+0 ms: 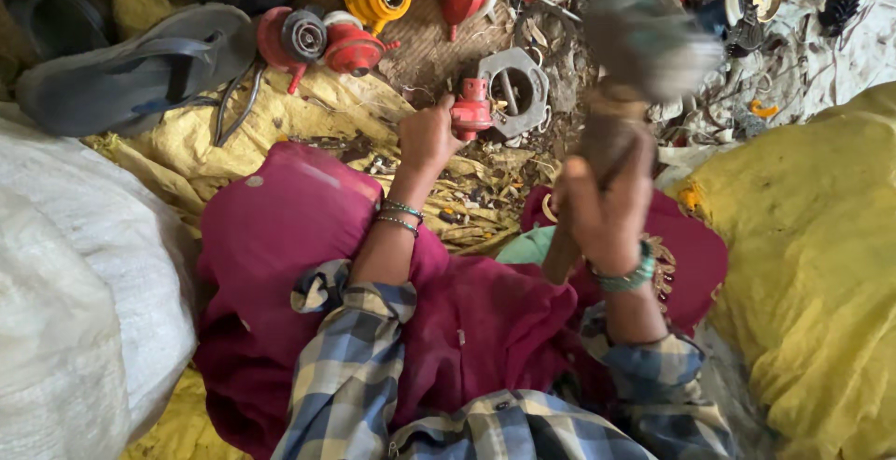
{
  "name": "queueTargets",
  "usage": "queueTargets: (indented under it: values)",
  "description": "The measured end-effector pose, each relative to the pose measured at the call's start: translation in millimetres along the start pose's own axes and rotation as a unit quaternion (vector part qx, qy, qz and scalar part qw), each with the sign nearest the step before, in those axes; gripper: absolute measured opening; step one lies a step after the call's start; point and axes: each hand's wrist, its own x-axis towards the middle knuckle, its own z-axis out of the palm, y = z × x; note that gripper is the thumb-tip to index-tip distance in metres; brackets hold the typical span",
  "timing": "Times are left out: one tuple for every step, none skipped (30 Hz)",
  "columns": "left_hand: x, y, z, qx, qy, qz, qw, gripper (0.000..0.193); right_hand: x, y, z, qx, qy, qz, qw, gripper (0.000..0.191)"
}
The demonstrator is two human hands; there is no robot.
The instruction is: The person sits on the floor and uses a hammer to strike a red plastic component held in a metal vise, breaking off pieces. The person then picks up a yellow plastic part and repeats the hammering process to separate its components.
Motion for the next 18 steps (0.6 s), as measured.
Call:
queueTargets:
  values:
    - [-1, 0, -1, 0.002, 0.005, 0.008, 1.000, 0.058, 2, 21, 8, -0.031, -0.005, 0.008, 0.999, 0.052]
    - [-1, 0, -1, 0.002, 0.004, 0.009, 1.000, 0.056, 3, 46, 23, -0.093, -0.049, 0.055, 0.993, 0.049]
    - [0, 0, -2, 0.001, 0.005, 0.012, 1.000, 0.054, 3, 70, 35, -0.154, -0.091, 0.098, 0.979, 0.045]
    - [1, 0, -1, -0.001, 0.007, 0.017, 1.000, 0.052, 2, 93, 43, -0.190, -0.125, 0.114, 0.967, 0.043]
    - [2, 0, 0, 0.001, -0.006, -0.003, 1.000, 0.053, -1, 111, 48, -0.225, -0.156, 0.133, 0.953, 0.040]
    - [2, 0, 1, 0.007, -0.018, -0.018, 1.000, 0.054, -8, 123, 47, -0.206, -0.122, 0.110, 0.965, 0.040]
    - [9, -2, 2, 0.014, -0.017, -0.034, 0.999, 0.055, -10, 130, 44, -0.188, -0.090, 0.073, 0.975, 0.040]
    - [11, -3, 4, -0.036, -0.018, -0.049, 0.998, 0.043, -15, 130, 36, -0.174, -0.073, 0.043, 0.981, 0.040]
    - [11, -4, 4, -0.086, -0.031, -0.066, 0.994, 0.032, -17, 123, 28, -0.138, -0.070, 0.131, 0.979, 0.038]
    - [10, -4, 5, -0.134, -0.052, -0.078, 0.986, 0.022, -19, 111, 17, -0.099, -0.059, 0.225, 0.967, 0.036]
    - [9, -4, 6, -0.091, -0.040, -0.059, 0.993, 0.032, -18, 95, 8, -0.057, -0.047, 0.313, 0.947, 0.035]
    - [8, -7, 7, -0.045, -0.022, -0.038, 0.998, 0.043, -13, 75, 1, -0.038, -0.043, 0.269, 0.961, 0.033]
    - [7, -6, 6, -0.001, -0.003, -0.015, 1.000, 0.055, -9, 54, -6, -0.020, -0.037, 0.224, 0.974, 0.030]
    - [6, -5, 4, -0.003, -0.009, -0.018, 1.000, 0.057, -4, 33, -11, -0.003, -0.034, 0.178, 0.983, 0.028]
    - [6, -4, 0, -0.005, -0.014, -0.024, 1.000, 0.060, 1, 12, -14, 0.014, -0.015, 0.106, 0.994, 0.031]
    - [5, -2, -4, -0.006, -0.021, -0.030, 0.999, 0.062, 4, -6, -17, 0.032, 0.004, 0.036, 0.999, 0.033]
    - [5, 0, -9, -0.005, -0.017, -0.028, 0.999, 0.061, 3, -24, -20, 0.043, 0.024, 0.003, 0.999, 0.035]
    - [5, 2, -12, -0.002, -0.013, -0.025, 1.000, 0.059, 0, -38, -25, 0.056, 0.045, -0.031, 0.997, 0.037]
